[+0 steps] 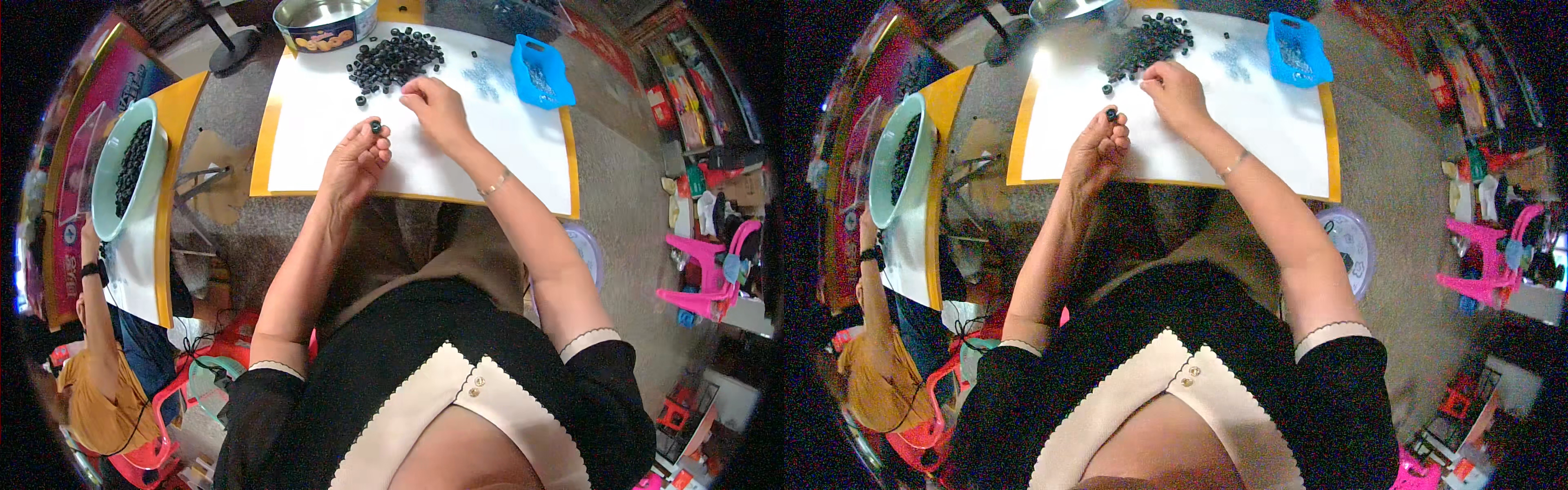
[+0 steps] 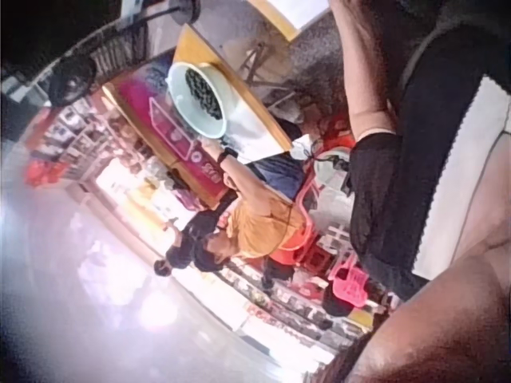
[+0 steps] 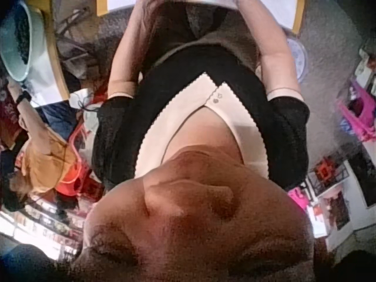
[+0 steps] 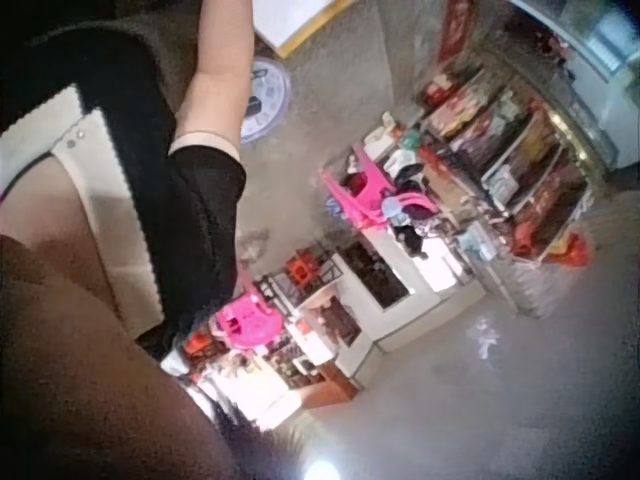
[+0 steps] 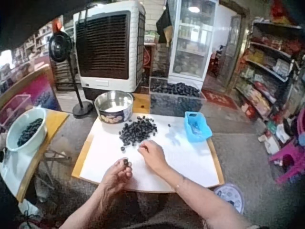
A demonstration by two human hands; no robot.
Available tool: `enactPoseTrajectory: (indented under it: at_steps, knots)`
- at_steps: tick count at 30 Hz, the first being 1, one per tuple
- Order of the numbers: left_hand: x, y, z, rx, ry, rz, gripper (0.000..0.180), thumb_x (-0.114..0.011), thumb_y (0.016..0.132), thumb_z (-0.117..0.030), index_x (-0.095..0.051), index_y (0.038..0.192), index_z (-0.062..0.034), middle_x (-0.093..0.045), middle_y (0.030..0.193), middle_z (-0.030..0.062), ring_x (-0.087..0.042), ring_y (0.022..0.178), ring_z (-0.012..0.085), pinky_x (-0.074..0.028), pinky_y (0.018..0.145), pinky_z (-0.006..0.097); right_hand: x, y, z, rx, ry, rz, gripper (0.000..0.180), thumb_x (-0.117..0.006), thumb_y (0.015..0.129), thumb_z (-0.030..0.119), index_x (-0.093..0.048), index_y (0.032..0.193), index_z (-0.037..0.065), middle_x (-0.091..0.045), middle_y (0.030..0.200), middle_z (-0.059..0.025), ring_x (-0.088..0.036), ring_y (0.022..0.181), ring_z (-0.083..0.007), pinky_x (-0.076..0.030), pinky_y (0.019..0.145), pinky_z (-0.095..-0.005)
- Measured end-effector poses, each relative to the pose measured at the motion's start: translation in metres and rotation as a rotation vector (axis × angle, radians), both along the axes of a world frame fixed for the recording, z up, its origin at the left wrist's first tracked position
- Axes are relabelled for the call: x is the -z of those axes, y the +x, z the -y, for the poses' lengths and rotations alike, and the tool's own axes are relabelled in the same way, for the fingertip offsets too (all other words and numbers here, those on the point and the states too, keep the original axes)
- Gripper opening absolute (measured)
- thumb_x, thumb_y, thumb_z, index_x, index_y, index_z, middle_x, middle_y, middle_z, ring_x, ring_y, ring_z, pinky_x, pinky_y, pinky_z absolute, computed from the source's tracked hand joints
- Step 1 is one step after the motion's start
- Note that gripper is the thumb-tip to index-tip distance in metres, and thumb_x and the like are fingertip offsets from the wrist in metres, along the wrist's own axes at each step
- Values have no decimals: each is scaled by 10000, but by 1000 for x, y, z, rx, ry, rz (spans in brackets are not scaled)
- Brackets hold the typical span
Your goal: The person pours small black components from a container onto the table and takes tiny inserts from a tray. The person then assembles the parts by inserting the tiny pieces into the black components by hand.
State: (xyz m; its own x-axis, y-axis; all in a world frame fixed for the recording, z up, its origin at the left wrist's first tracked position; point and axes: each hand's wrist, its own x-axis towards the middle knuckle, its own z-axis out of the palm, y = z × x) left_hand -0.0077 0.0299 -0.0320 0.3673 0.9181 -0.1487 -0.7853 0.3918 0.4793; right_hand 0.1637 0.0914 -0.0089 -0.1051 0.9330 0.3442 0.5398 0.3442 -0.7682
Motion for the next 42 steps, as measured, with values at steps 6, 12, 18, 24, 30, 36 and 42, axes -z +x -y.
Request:
enactPoseTrajectory:
  at_steps: [6, 12, 18, 24, 30, 36, 42]
  knots:
    - [8, 4, 6, 13, 110, 24, 253, -593, 890, -155, -544, 1093, -13, -607, 918, 104, -569, 740, 134, -499, 697, 246, 22, -25, -34, 119, 100, 188, 131, -631, 770, 185, -623, 808, 60, -602, 826, -111, -591, 793, -306, -482, 708, -411]
    - [8, 1, 6, -4, 85, 31, 248, -602, 881, -136, -554, 1088, -10, -610, 916, 97, -575, 748, 135, -499, 714, 244, 9, -13, -8, -8, -50, -139, 144, -618, 798, 149, -620, 900, 47, -635, 814, -109, -615, 726, -203, -501, 657, -323]
    - [9, 2, 2, 7, 112, 1, 245, -595, 882, -121, -554, 1091, 0, -612, 918, 95, -577, 754, 135, -494, 729, 255, -19, 5, 56, -237, -561, -886, 199, -549, 873, 46, -580, 1057, -23, -641, 927, -95, -590, 771, -127, -486, 721, -265]
    - [3, 7, 5, 18, 136, -120, 229, -583, 891, -107, -565, 1087, 9, -617, 928, 110, -583, 767, 134, -499, 722, 243, -20, 13, 87, -228, -589, -1010, 218, -564, 867, 37, -584, 1073, -32, -633, 922, -85, -573, 765, -115, -467, 733, -251]
    - [-15, 16, 16, 31, 147, -189, 216, -585, 883, -82, -582, 1079, 8, -634, 916, 114, -593, 749, 138, -501, 702, 247, -31, 12, 103, -159, -446, -876, 151, -602, 843, 73, -630, 975, 4, -619, 801, -19, -523, 684, -70, -449, 653, -200]
    - [-20, 22, 21, 65, 206, -194, 204, -591, 874, -68, -594, 1064, 8, -641, 906, 104, -599, 739, 140, -499, 688, 253, -44, 11, 113, -86, -330, -680, 126, -593, 868, 93, -611, 959, 7, -603, 793, -6, -510, 682, -59, -433, 646, -195]
    - [-25, 23, 24, 28, 239, -269, 192, -608, 861, -60, -607, 1038, 15, -645, 891, 99, -601, 730, 143, -501, 682, 256, -48, 7, 117, -14, -259, -559, 102, -592, 862, 88, -624, 927, 18, -613, 773, 0, -524, 684, -62, -449, 634, -205]
